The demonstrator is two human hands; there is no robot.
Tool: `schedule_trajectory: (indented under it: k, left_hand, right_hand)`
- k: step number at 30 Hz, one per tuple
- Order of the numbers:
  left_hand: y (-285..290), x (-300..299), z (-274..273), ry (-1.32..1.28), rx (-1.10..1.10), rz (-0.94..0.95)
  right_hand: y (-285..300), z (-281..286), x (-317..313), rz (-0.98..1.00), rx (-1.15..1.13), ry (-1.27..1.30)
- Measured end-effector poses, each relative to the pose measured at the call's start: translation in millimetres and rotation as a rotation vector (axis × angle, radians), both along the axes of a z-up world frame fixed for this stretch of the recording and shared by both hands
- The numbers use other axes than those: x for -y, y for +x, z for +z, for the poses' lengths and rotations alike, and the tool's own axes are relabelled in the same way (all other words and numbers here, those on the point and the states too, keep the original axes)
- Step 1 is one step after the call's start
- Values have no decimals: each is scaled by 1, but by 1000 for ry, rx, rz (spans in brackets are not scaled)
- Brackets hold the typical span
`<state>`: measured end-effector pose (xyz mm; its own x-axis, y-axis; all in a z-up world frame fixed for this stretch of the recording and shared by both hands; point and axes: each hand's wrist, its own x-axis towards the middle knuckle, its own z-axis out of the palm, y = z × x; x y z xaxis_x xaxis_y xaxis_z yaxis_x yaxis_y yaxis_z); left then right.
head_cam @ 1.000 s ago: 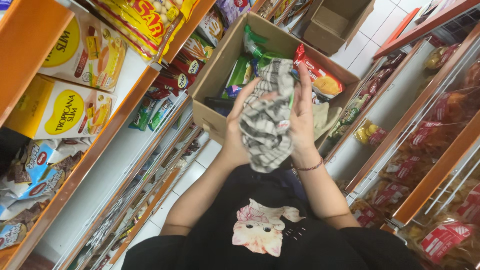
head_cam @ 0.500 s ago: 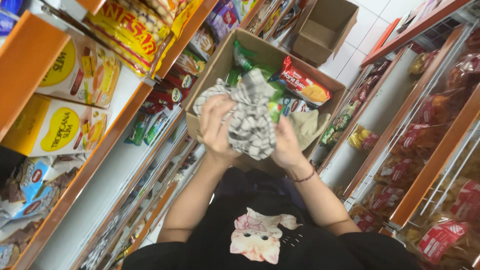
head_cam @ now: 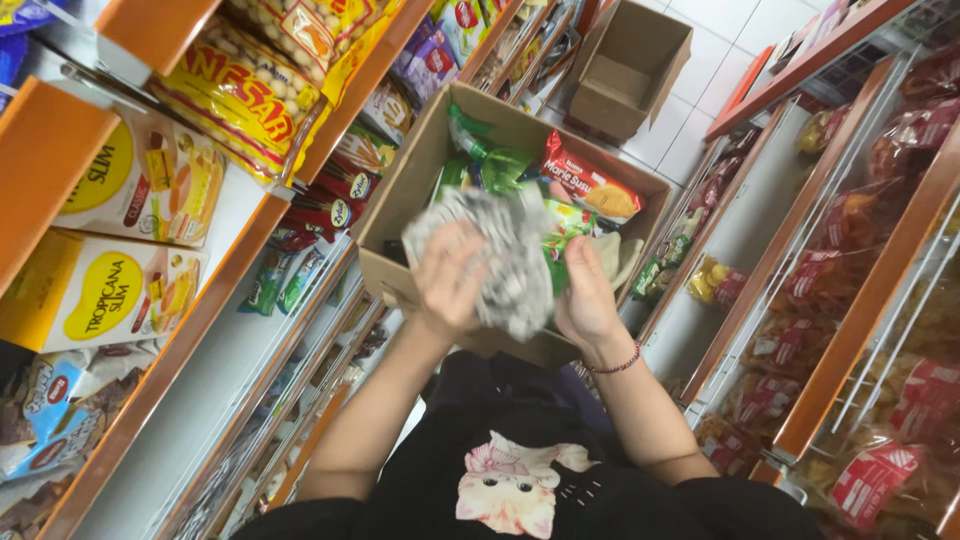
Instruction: The person wipes food packages with a cloth, uses a spray bottle to clean items from a box, and wipes down store shelves while sitting on a crate in a grocery aisle.
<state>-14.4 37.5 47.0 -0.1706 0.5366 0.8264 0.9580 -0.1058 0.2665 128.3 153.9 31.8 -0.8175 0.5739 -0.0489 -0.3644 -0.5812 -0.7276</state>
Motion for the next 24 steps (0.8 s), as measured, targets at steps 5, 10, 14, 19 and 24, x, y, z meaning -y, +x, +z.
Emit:
schedule_trajectory:
  k: [5, 10, 14, 19, 24]
  left_hand:
    - [9, -22, 1, 96, 73, 12]
    - [33, -16, -18, -24, -60, -150]
    - [14, -21, -51, -220, -48, -151]
    - [-43, -72, -87, -763, -2, -5]
    - [-87, -115, -112, -963, -400, 159]
  right_hand:
    - [-4, 4, -2, 18, 2, -61]
    - [2, 19, -34, -135, -3, -148]
    - [14, 23, -63, -221, -195, -106]
    - [40, 19, -89, -293, -375, -491]
    - [39, -1, -89, -269, -452, -825]
